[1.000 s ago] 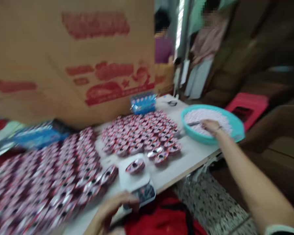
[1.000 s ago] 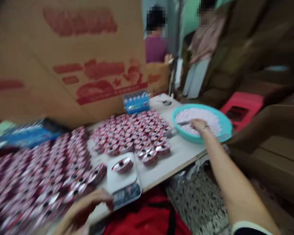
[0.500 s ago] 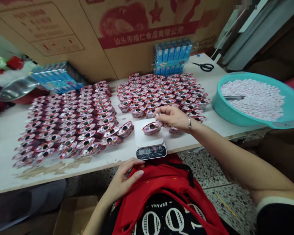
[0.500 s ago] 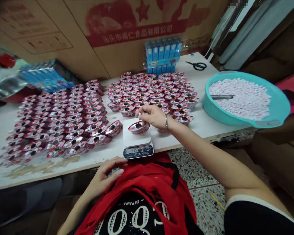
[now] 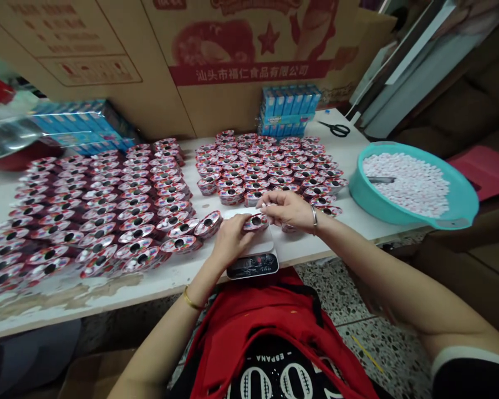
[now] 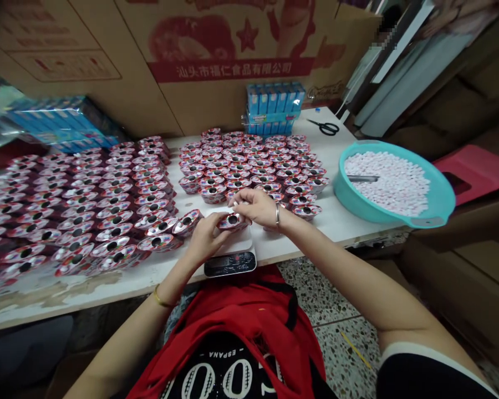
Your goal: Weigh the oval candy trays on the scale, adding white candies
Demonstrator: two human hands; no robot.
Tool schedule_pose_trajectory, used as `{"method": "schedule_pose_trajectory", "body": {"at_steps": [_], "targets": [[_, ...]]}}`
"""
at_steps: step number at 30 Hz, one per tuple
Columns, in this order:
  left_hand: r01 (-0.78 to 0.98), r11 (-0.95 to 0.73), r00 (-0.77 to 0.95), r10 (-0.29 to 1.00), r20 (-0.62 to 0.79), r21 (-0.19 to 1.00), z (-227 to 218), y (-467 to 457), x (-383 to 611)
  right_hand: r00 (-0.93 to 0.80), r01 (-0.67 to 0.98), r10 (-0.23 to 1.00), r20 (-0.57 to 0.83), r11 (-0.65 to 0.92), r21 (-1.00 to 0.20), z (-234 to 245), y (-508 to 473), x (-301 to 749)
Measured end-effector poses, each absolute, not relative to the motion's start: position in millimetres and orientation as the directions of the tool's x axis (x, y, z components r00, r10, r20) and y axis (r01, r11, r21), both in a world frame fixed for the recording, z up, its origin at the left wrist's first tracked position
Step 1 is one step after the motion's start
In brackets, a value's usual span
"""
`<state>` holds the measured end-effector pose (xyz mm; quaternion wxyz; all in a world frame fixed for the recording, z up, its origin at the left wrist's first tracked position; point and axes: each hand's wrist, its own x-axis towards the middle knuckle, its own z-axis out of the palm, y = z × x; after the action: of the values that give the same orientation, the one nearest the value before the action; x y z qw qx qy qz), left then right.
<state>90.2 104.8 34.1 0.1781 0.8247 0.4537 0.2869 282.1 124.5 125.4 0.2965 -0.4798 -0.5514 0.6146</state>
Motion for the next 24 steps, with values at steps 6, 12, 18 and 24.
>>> {"method": "schedule_pose_trajectory", "body": {"at_steps": [6,12,18,24], "targets": [[0.627,-0.522,0.439,0.85,0.292,0.578,30.3,104.9,68.9,-0.427,0.253,0.865,-0.262,-0.164,-0.953,112.4,130.7,257.9],[0.603,-0.538,0.419,0.842,0.341,0.589,36.7,97.2,62.1,-0.443,0.409,0.87,-0.218,-0.021,-0.912,100.3,137.5,245.5],[0.598,-0.536,0.37,0.844,0.388,0.596,38.1,88.2,55.2,-0.46,0.438,0.872,-0.165,0.062,-0.897,96.3,135.9,249.2],[0.59,-0.513,0.316,0.857,0.407,0.623,38.8,82.6,45.7,-0.455,0.319,0.857,-0.241,-0.096,-0.943,106.3,133.6,255.6]]}}
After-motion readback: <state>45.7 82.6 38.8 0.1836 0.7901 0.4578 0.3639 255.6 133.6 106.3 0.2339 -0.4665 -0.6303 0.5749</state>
